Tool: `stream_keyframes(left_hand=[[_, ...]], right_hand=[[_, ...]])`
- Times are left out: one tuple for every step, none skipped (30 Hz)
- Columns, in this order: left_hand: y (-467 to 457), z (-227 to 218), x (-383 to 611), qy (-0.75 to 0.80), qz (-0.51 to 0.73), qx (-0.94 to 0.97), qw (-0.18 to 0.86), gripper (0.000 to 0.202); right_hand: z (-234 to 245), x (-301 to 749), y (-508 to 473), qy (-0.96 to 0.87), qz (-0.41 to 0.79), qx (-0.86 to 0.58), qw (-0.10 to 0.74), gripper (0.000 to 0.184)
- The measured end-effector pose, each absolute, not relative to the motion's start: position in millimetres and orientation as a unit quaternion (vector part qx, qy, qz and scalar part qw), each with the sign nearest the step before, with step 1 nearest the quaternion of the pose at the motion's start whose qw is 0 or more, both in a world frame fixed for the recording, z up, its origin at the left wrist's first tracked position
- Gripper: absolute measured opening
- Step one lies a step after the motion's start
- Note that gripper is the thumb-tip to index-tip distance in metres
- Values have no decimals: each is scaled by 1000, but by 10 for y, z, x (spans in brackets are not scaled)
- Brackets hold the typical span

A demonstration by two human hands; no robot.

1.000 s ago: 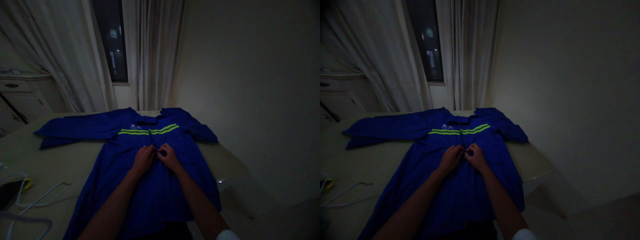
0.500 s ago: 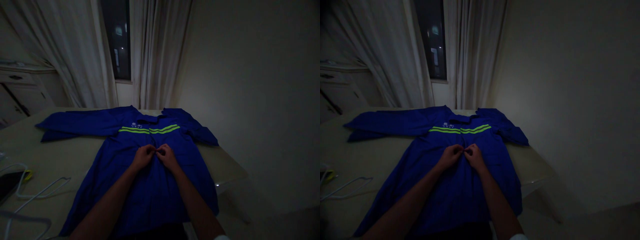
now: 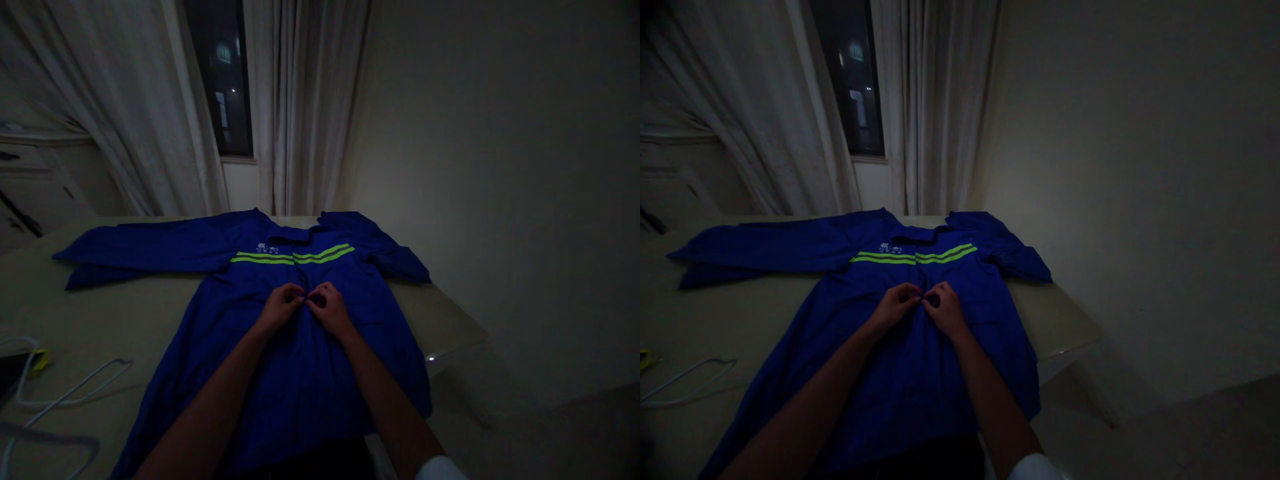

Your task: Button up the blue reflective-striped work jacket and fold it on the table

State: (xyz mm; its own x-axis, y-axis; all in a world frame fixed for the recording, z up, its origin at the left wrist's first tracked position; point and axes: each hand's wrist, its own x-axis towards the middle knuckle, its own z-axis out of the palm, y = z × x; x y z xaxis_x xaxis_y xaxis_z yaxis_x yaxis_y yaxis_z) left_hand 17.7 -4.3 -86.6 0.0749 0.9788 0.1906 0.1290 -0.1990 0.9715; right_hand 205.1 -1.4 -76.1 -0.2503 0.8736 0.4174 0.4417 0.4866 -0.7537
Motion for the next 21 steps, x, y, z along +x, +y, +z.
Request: stream_keyframes(left_hand=[[-38,-873,181,464,495,594,432,27],[-32,-881,185,465,494,592,435,26],[-28,-886,190,466,495,590,435,24],[-27,-890,196,468,495,589,434,23],[-29,-892,201,472,496,588,431,21],[-36,-891,207,477,496,590,422,21],[-47,-887,211,482,495,596,409,20],[-63,-880,214,488,491,606,393,21],[-81,-872,215,493,485,618,375,21],[-101,-861,215,498,475,631,357,22],[-118,-851,213,504,464,644,341,22],[-133,-840,210,508,453,654,331,23],[-144,-831,206,509,444,660,328,24],[-150,-824,201,507,440,663,331,25],[-153,-819,197,503,438,664,338,27],[-154,-817,194,499,438,663,346,29],[-153,-816,191,496,439,662,352,30],[-152,-816,190,493,441,660,355,30],[-151,-817,191,493,442,659,356,30],[-150,-817,193,492,445,658,355,29],[-151,-818,197,491,449,656,355,28]], right_hand=[[-768,2052,-12,-750,256,-439,423,8],[-772,2053,-11,-752,256,-439,420,8],[-775,2054,-11,-754,254,-439,419,9],[-774,2055,-12,-756,251,-438,417,9],[-772,2055,-14,-758,247,-438,415,9],[-768,2054,-16,-760,244,-438,413,8],[-764,2052,-19,-762,240,-440,411,8],[-761,2051,-22,-762,237,-441,411,7],[-760,2050,-25,-762,235,-442,412,7],[-761,2049,-27,-761,233,-442,413,7],[-766,2048,-27,-760,232,-442,416,6],[-773,2049,-26,-759,234,-441,418,7],[-782,2050,-23,-757,238,-441,420,7],[-791,2051,-19,-753,244,-442,422,8],[-799,2053,-15,-749,251,-443,425,9],[-805,2055,-11,-745,257,-443,427,10],[-808,2057,-9,-742,262,-444,429,11],[-808,2059,-8,-740,265,-445,430,10],[-805,2060,-8,-738,266,-446,431,10],[-799,2061,-11,-737,266,-448,431,8],[-791,2062,-16,-736,265,-451,430,7]])
